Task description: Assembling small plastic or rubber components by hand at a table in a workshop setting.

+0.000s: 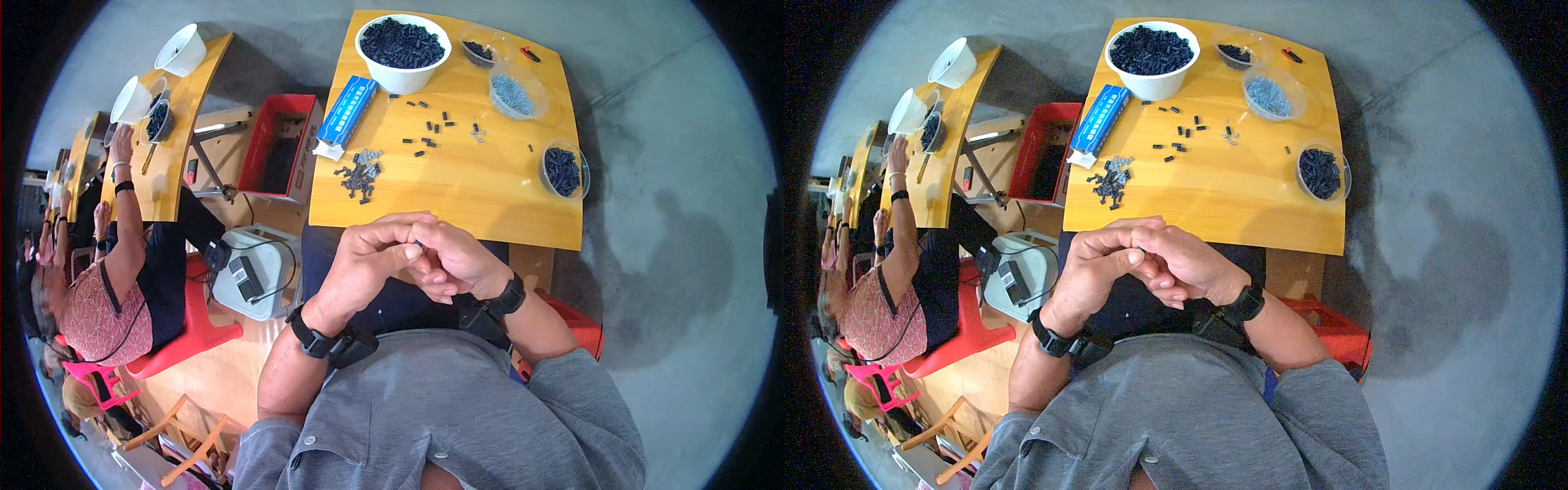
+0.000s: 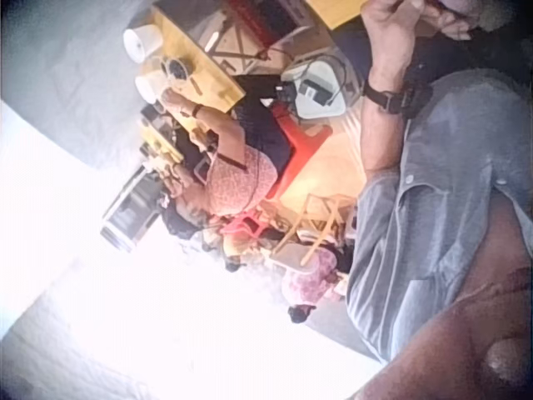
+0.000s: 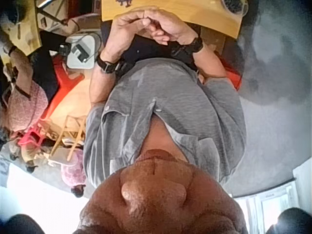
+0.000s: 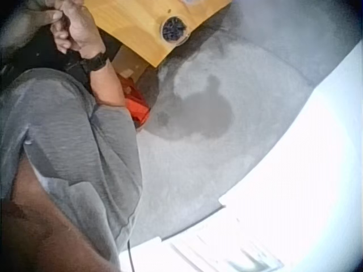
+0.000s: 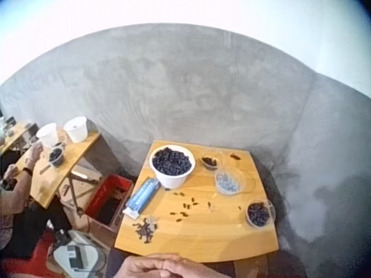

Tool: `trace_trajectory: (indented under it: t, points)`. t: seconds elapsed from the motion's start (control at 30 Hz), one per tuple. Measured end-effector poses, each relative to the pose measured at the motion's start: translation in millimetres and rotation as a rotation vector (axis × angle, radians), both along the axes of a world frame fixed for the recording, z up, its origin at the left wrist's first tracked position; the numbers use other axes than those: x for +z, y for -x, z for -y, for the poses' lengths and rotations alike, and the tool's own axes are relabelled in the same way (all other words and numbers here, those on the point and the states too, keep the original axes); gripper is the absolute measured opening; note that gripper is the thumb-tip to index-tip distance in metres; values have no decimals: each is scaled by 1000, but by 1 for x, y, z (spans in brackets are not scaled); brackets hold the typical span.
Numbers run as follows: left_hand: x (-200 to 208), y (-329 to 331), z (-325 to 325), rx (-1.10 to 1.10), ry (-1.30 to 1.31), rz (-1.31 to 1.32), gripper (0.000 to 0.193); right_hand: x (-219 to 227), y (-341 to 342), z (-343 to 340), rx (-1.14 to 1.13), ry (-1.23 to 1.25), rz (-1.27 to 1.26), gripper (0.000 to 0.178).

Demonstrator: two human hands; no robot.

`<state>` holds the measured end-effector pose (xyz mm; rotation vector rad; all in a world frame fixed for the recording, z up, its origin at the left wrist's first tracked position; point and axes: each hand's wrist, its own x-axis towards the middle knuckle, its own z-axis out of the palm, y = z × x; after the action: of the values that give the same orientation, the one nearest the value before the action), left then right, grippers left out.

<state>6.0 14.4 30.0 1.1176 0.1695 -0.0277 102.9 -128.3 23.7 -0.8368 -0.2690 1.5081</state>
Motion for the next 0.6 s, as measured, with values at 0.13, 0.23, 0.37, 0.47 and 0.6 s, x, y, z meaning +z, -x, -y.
trace_trajectory:
  t: [0.13,0.23,0.37,0.47,0.6]
  points:
    - [5,-4,0,-15,-10,-21,18,0,2,-3,6,77,-108,47]
    - [3,-3,-4,-28,-29,-5,19,0,9,-8,-5,87,-248,45]
    - [-8,4,-11,-65,13,-119,20,-7,19,-10,-47,67,-379,41]
    - [4,-2,-6,-19,18,-249,18,-5,16,-12,-116,4,-401,46]
    - [6,-4,-10,-6,-6,-107,16,-19,7,-9,7,-130,-408,49]
